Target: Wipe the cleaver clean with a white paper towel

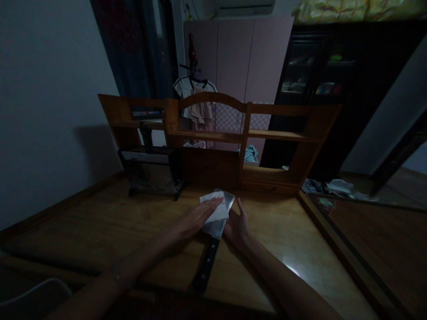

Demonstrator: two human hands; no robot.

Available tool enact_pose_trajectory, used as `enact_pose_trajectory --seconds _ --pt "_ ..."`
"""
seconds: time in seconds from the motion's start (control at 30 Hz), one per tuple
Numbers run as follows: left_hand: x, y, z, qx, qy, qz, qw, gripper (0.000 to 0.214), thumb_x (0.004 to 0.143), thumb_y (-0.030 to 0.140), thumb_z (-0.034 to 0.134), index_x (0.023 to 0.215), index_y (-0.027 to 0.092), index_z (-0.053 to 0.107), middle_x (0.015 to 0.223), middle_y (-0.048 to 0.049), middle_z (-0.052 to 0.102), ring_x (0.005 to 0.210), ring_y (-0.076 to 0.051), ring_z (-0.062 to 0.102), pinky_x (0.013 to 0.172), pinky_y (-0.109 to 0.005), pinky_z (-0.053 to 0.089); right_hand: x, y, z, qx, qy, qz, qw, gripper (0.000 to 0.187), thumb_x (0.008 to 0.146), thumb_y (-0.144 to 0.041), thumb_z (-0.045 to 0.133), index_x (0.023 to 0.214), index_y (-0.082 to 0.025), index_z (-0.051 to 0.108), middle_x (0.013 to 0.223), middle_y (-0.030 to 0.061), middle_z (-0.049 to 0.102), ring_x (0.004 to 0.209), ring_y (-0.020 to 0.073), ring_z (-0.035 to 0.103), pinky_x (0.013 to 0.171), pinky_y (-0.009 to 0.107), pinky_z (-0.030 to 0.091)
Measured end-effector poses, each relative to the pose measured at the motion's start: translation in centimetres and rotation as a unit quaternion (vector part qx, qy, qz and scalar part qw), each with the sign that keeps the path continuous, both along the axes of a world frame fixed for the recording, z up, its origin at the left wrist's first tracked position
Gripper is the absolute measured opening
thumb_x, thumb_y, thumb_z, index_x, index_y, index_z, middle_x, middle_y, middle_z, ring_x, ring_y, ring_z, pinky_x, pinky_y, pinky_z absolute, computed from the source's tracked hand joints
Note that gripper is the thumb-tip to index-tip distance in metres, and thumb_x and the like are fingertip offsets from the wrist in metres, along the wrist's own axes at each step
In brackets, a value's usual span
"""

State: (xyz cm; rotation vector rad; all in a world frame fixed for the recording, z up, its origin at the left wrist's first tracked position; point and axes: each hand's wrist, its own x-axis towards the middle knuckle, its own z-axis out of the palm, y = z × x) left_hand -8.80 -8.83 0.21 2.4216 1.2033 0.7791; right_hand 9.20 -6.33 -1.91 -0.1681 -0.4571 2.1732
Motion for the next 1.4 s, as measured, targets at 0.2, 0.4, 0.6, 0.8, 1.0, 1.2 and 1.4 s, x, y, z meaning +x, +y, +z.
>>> enact_pose_trajectory --seconds 0.2,0.4,0.6,0.8,1.0,1.2,1.4 --pt "1.0 3.2 -0.6 0.048 0.097 -0.012 0.994 0.048 0.106 0.029 0.024 0.153 0.027 0.033 0.162 -0.0007 0.019 0.149 -0.02 0.017 0.123 -0.042 0.018 0.0 0.1 -0.2 -0.001 0.018 -0.014 1.0 0.05 0.093 -0.053 0.05 0.124 -0.015 0.06 0.11 0.0104 0.073 0.104 0.0275 0.067 0.092 0.046 0.053" --pt "1.8 1.0 -0.7 0.044 0.115 -0.044 0.991 0.049 0.105 0.025 0.023 0.154 0.023 0.031 0.16 -0.0031 0.025 0.147 -0.02 0.024 0.122 -0.04 0.023 0.1 0.3 -0.7 -0.027 0.009 -0.013 1.0 0.047 0.092 -0.055 0.051 0.11 -0.014 0.064 0.103 0.0107 0.073 0.102 0.0275 0.068 0.092 0.046 0.052" --pt "-1.2 -2.5 -0.6 0.001 0.11 -0.145 0.983 0.049 0.106 0.028 0.023 0.154 0.033 0.028 0.159 0.0052 0.026 0.146 -0.019 0.028 0.122 -0.04 0.021 0.2 0.3 -0.8 -0.006 -0.039 0.038 0.999 0.055 0.09 -0.064 0.045 0.104 -0.014 0.064 0.097 0.0131 0.073 0.1 0.0307 0.068 0.091 0.051 0.051" --pt "-4.2 -3.2 0.1 -0.054 0.037 -0.118 0.991 0.049 0.106 0.031 0.018 0.139 0.032 0.055 0.148 0.0046 0.047 0.136 -0.018 0.045 0.118 -0.037 0.032 0.1 0.3 -0.9 0.01 -0.02 0.028 0.999 0.056 0.09 -0.065 0.045 0.108 -0.014 0.062 0.103 0.014 0.072 0.102 0.0302 0.067 0.092 0.052 0.05" --pt "-3.5 -0.2 -0.9 0.045 0.067 -0.032 0.996 0.046 0.105 0.029 0.028 0.148 0.029 0.042 0.155 0.0015 0.036 0.141 -0.019 0.038 0.119 -0.038 0.029 0.1 0.2 -0.7 0.031 -0.009 0.03 0.999 0.059 0.093 -0.063 0.043 0.118 -0.013 0.06 0.105 0.0146 0.071 0.102 0.0301 0.066 0.09 0.051 0.052" --pt "-1.0 4.4 -1.7 0.065 0.083 0.022 0.994 0.049 0.105 0.026 0.022 0.149 0.018 0.04 0.155 -0.0049 0.035 0.143 -0.018 0.034 0.12 -0.037 0.029 0.2 0.0 -0.5 0.012 0.015 0.023 1.0 0.058 0.094 -0.06 0.045 0.125 -0.013 0.057 0.108 0.0125 0.071 0.103 0.0276 0.067 0.09 0.046 0.052" --pt "2.5 5.7 -1.3 0.057 0.084 -0.003 0.995 0.052 0.106 0.033 0.016 0.152 0.016 0.035 0.159 -0.0051 0.026 0.148 -0.014 0.02 0.123 -0.034 0.019 0.2 0.1 -0.5 -0.037 0.022 -0.002 0.999 0.053 0.095 -0.055 0.048 0.125 -0.013 0.057 0.108 0.0105 0.072 0.101 0.0238 0.067 0.092 0.041 0.052"
